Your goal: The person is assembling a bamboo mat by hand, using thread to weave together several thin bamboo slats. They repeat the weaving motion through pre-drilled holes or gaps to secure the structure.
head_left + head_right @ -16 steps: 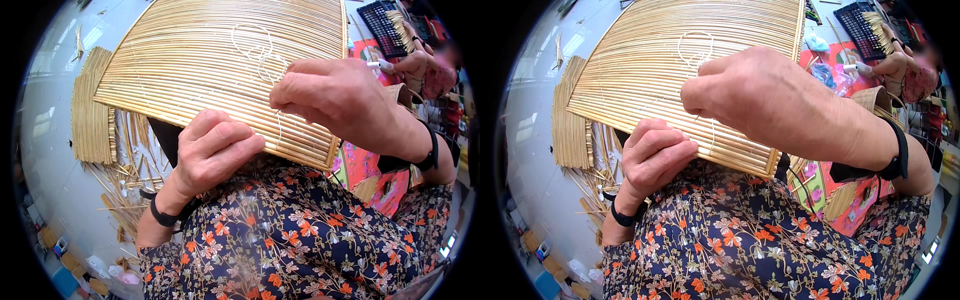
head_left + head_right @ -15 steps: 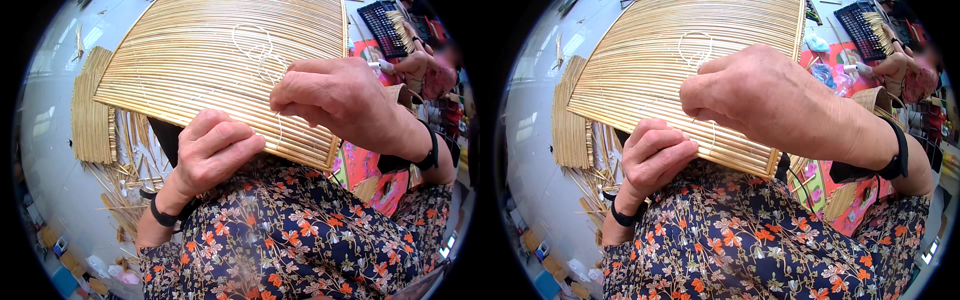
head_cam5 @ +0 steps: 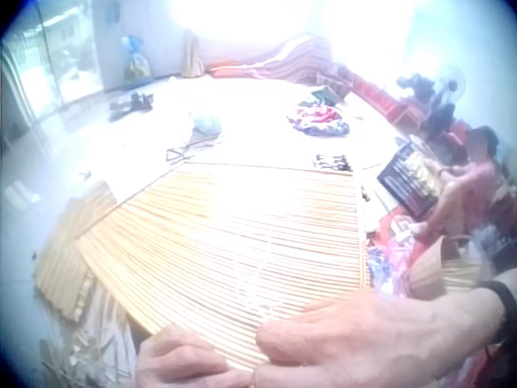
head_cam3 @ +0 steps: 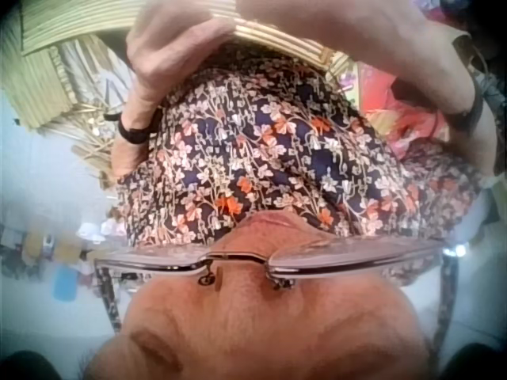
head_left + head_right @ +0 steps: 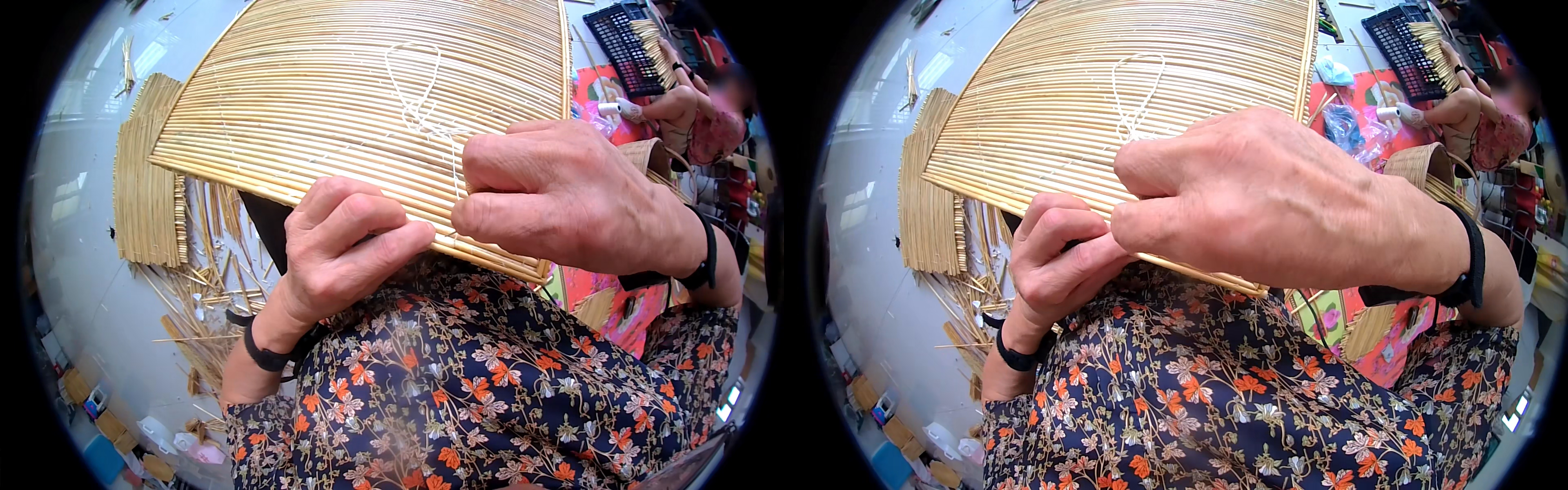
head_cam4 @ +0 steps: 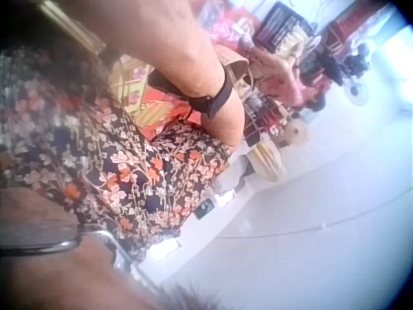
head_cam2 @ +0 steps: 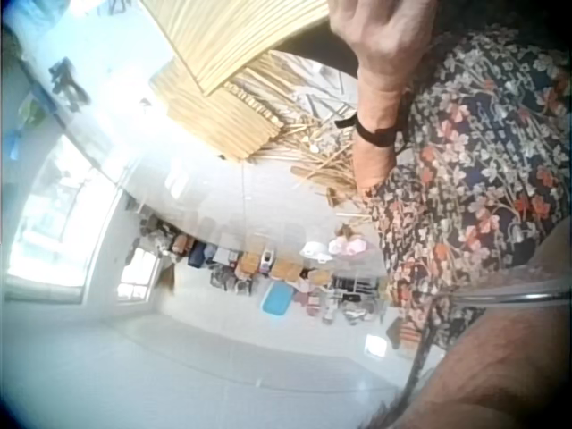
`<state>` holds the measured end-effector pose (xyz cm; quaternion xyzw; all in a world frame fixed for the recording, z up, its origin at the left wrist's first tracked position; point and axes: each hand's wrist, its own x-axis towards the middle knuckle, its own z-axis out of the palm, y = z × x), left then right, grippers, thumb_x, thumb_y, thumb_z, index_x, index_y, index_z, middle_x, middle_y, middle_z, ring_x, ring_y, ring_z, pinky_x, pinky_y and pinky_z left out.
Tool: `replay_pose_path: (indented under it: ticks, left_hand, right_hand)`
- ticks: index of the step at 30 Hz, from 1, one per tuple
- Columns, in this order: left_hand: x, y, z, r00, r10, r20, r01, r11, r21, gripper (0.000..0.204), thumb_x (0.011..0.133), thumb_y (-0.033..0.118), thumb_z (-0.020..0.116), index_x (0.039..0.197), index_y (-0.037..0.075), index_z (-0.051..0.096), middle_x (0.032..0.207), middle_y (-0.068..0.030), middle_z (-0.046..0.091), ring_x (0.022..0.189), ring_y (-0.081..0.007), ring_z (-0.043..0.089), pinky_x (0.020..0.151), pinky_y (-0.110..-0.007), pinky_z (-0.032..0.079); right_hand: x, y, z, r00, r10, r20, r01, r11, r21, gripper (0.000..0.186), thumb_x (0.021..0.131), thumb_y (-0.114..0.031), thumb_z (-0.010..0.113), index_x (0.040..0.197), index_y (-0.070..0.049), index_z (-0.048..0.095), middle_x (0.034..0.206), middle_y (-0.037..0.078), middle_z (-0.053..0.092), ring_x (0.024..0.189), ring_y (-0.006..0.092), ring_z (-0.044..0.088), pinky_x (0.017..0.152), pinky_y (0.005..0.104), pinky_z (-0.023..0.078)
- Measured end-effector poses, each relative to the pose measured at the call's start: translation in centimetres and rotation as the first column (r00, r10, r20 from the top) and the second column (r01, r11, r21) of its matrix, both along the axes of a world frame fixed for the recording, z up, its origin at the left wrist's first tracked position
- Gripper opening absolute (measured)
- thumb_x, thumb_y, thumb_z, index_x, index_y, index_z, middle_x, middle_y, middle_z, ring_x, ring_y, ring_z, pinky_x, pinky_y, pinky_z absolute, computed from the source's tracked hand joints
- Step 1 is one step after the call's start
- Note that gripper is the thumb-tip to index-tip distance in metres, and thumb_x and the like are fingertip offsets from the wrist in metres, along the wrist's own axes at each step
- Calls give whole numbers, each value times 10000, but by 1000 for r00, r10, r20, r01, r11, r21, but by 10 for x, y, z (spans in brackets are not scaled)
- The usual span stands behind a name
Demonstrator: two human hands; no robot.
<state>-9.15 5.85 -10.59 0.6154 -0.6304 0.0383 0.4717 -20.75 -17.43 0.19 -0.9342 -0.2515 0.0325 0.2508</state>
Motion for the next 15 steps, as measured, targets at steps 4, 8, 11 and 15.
replay_pose_path:
  ticks: [4, 8, 11, 15]
  left_hand:
    - [0, -1, 0, 1000, -9, -15, 9, 1000, -8, 342, 629, 127, 812, 971, 128, 827, 881, 27, 661, 834, -190, 649, 703, -324, 543]
    - [0, 0, 0, 1000, -12, -19, 12, 1000, -8, 357, 622, 126, 807, 978, 124, 828, 882, 24, 662, 836, -190, 651, 698, -325, 544]
    - [0, 0, 0, 1000, -15, -18, 14, 1000, -18, 370, 620, 121, 800, 989, 119, 831, 884, 19, 664, 837, -193, 652, 692, -325, 544]
    - [2, -1, 1, 1000, -21, -16, 21, 999, -30, 382, 620, 113, 792, 1000, 111, 833, 895, 13, 670, 836, -197, 653, 690, -324, 545]
  right_hand:
    - [2, 0, -3, 998, 36, 50, -37, 999, 15, 175, 837, -175, 701, 951, -60, 635, 859, 54, 500, 699, 245, 556, 629, 370, 452]
    - [3, 2, -3, 998, 52, 36, -53, 998, 39, 183, 833, -187, 695, 947, -57, 636, 851, 55, 483, 719, 250, 559, 647, 377, 455]
    - [2, 3, -7, 999, 41, 14, -42, 997, 62, 183, 833, -175, 696, 952, -49, 637, 849, 63, 478, 733, 258, 566, 649, 387, 461]
    - [4, 3, -7, 998, 51, -25, -49, 996, 76, 187, 833, -154, 694, 968, -36, 639, 847, 76, 483, 744, 271, 578, 654, 401, 472]
